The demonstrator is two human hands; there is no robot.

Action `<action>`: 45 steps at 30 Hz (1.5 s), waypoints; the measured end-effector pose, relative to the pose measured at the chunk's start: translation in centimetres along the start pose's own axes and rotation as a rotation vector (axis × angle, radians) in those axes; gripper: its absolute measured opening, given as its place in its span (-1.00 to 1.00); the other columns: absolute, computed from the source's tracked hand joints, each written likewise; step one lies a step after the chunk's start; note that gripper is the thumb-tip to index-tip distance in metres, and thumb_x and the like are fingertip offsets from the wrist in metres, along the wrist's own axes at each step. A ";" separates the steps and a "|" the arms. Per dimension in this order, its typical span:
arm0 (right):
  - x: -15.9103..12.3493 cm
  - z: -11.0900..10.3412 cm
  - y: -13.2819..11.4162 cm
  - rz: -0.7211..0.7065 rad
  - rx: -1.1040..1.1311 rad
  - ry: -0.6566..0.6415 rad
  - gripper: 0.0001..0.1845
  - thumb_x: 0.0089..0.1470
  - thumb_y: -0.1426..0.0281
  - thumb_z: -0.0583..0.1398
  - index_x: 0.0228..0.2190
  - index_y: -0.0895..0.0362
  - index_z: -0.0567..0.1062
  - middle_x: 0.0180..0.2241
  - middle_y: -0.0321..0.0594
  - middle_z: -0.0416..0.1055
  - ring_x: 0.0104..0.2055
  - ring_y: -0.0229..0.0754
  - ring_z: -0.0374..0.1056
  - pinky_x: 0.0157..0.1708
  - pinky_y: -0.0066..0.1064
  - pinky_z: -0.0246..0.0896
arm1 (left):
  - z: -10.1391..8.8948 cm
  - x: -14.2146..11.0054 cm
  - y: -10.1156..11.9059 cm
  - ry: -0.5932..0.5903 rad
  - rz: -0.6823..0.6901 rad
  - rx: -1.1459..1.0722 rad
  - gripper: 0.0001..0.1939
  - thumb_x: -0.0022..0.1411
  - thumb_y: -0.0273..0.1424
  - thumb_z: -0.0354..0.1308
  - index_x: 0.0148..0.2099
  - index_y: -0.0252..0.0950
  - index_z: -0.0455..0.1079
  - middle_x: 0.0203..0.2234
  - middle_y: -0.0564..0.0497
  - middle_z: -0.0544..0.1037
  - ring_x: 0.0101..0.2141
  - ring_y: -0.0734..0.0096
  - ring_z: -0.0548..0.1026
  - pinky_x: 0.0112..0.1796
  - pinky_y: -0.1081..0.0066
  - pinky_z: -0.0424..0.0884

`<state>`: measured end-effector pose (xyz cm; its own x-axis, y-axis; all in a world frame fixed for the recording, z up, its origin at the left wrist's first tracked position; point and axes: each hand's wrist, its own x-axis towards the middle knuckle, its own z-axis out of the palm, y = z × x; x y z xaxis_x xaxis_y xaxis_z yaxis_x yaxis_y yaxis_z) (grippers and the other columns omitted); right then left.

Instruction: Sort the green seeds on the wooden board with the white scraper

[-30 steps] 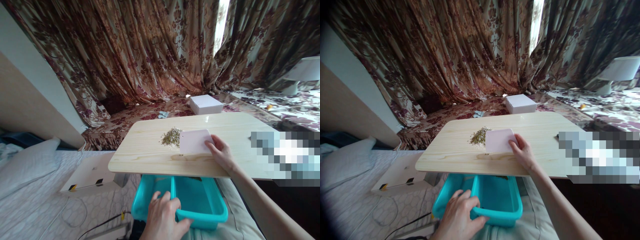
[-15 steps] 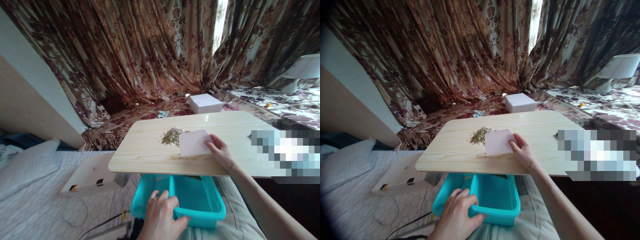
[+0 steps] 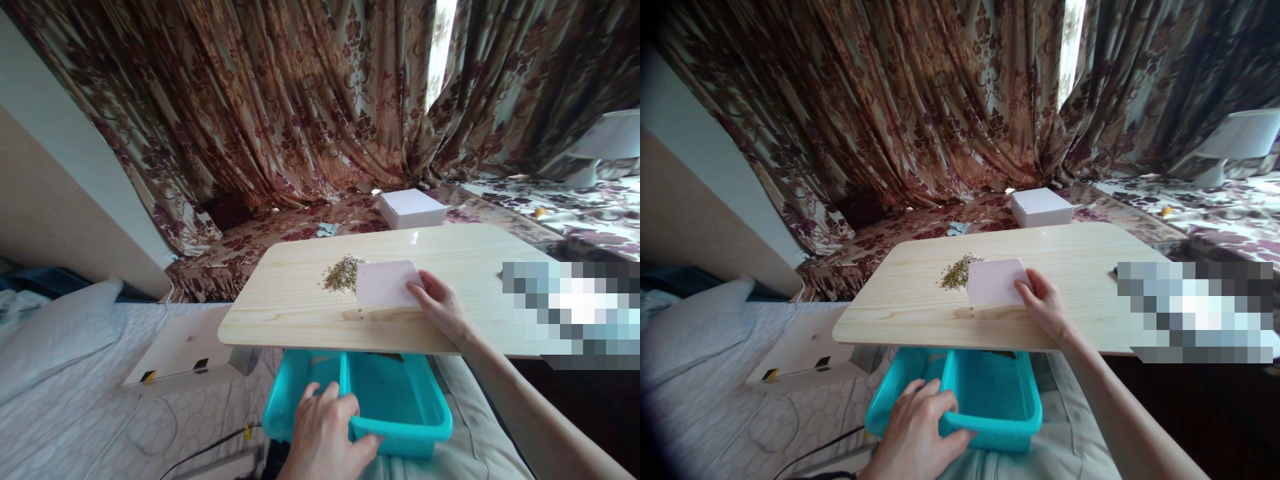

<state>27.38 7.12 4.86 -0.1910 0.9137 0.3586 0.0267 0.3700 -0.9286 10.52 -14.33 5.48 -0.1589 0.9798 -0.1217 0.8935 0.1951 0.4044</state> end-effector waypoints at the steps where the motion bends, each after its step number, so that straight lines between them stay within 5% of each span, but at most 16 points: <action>1: 0.0 0.0 0.0 0.004 -0.003 -0.008 -0.85 -0.08 0.27 0.21 -0.46 0.09 0.41 -0.57 -0.32 0.32 -0.48 -0.23 0.26 -0.55 -0.48 0.17 | -0.1 0.0 0.1 -0.002 -0.001 0.004 -0.90 -0.02 -0.29 0.21 -0.44 -0.20 0.41 -0.43 0.07 0.42 -0.25 0.27 0.38 -0.02 0.22 0.15; 12: -0.5 -0.2 -0.9 0.082 -0.026 -0.072 -0.79 -0.12 0.27 0.21 -0.41 0.14 0.47 -0.48 -0.27 0.44 -0.43 -0.19 0.31 -0.49 -0.45 0.20 | -0.2 0.0 0.4 -0.006 -0.017 0.003 -0.90 -0.02 -0.29 0.20 -0.44 -0.19 0.42 -0.43 0.06 0.41 -0.25 0.26 0.38 -0.03 0.22 0.16; 19: -0.2 -0.1 -0.6 0.043 -0.038 0.057 -0.84 -0.08 0.27 0.19 -0.46 0.11 0.41 -0.53 -0.30 0.36 -0.46 -0.23 0.27 -0.52 -0.47 0.17 | 0.2 0.1 0.0 -0.006 -0.010 0.000 -0.89 -0.02 -0.28 0.20 -0.44 -0.20 0.41 -0.43 0.06 0.41 -0.25 0.27 0.38 -0.02 0.20 0.14; 31: -0.7 -0.1 -1.2 0.133 0.017 -0.226 -0.71 -0.09 0.19 0.23 -0.35 0.13 0.47 -0.46 -0.28 0.45 -0.43 -0.21 0.31 -0.49 -0.45 0.20 | 0.3 0.0 -0.2 0.008 0.001 -0.001 -0.90 -0.01 -0.29 0.18 -0.44 -0.19 0.41 -0.44 0.06 0.41 -0.27 0.26 0.39 0.00 0.15 0.14; 45: -0.8 0.0 -1.5 0.199 0.022 -0.393 -0.69 -0.13 0.14 0.26 -0.43 0.14 0.47 -0.50 -0.26 0.46 -0.47 -0.19 0.33 -0.54 -0.45 0.21 | -0.1 -0.4 -0.2 0.024 -0.022 -0.007 -0.88 -0.03 -0.27 0.21 -0.44 -0.19 0.42 -0.44 0.06 0.42 -0.26 0.25 0.40 0.04 0.14 0.13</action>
<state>27.45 5.84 5.95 -0.5431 0.8321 0.1128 0.0806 0.1853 -0.9794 10.38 -14.77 5.51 -0.1880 0.9761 -0.1089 0.8869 0.2164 0.4082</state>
